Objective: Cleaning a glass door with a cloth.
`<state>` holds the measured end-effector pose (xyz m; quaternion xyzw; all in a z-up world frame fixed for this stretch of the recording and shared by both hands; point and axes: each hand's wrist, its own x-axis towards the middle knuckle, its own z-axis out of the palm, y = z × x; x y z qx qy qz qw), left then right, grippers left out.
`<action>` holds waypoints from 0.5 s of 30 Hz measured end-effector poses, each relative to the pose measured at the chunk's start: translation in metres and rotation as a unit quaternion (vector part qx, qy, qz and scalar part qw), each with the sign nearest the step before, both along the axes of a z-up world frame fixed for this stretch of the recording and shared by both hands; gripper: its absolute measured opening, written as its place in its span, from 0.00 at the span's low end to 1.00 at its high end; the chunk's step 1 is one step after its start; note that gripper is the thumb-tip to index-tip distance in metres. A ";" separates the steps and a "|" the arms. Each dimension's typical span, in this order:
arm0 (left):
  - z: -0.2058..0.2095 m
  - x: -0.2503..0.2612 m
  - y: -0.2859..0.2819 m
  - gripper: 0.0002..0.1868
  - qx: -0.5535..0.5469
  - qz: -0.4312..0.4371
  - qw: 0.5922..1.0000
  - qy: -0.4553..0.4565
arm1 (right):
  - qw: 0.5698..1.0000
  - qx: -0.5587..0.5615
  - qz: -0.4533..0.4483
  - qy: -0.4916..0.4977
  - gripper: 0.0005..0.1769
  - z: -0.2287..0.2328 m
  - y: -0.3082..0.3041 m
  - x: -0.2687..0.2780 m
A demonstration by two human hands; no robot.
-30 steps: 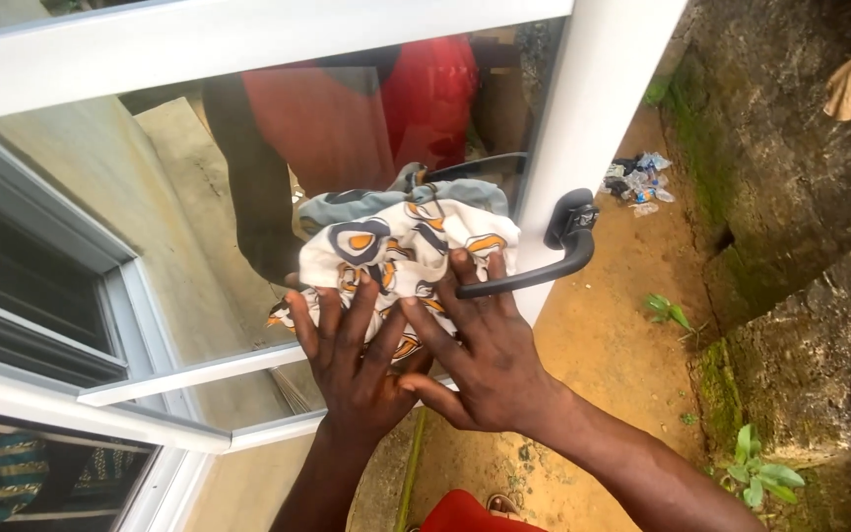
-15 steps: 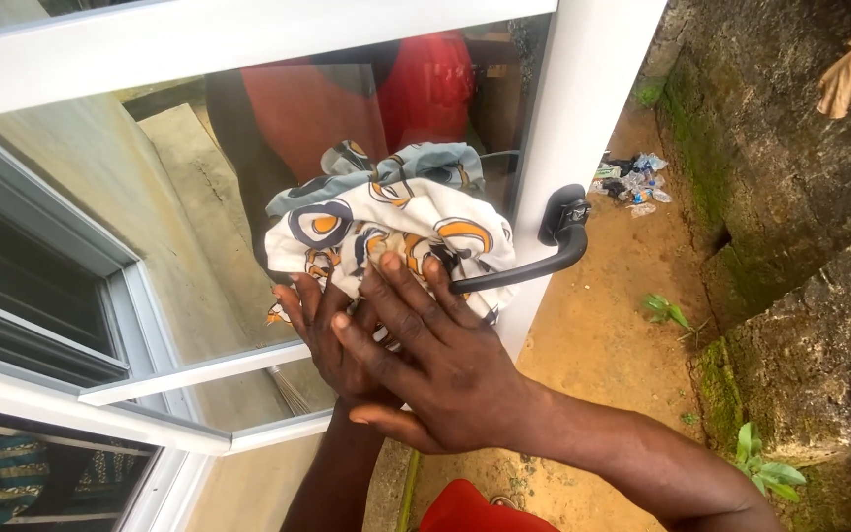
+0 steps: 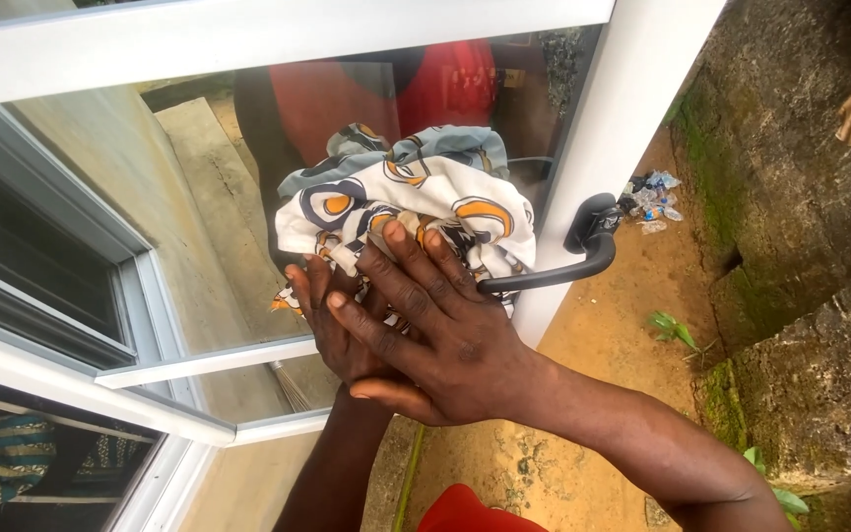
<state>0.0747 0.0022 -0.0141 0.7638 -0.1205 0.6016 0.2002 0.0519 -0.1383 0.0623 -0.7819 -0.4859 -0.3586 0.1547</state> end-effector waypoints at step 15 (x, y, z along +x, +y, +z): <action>0.001 0.006 0.009 0.29 -0.005 0.000 1.000 -0.007 | 0.999 0.016 0.030 -0.009 0.38 0.006 0.003 0.011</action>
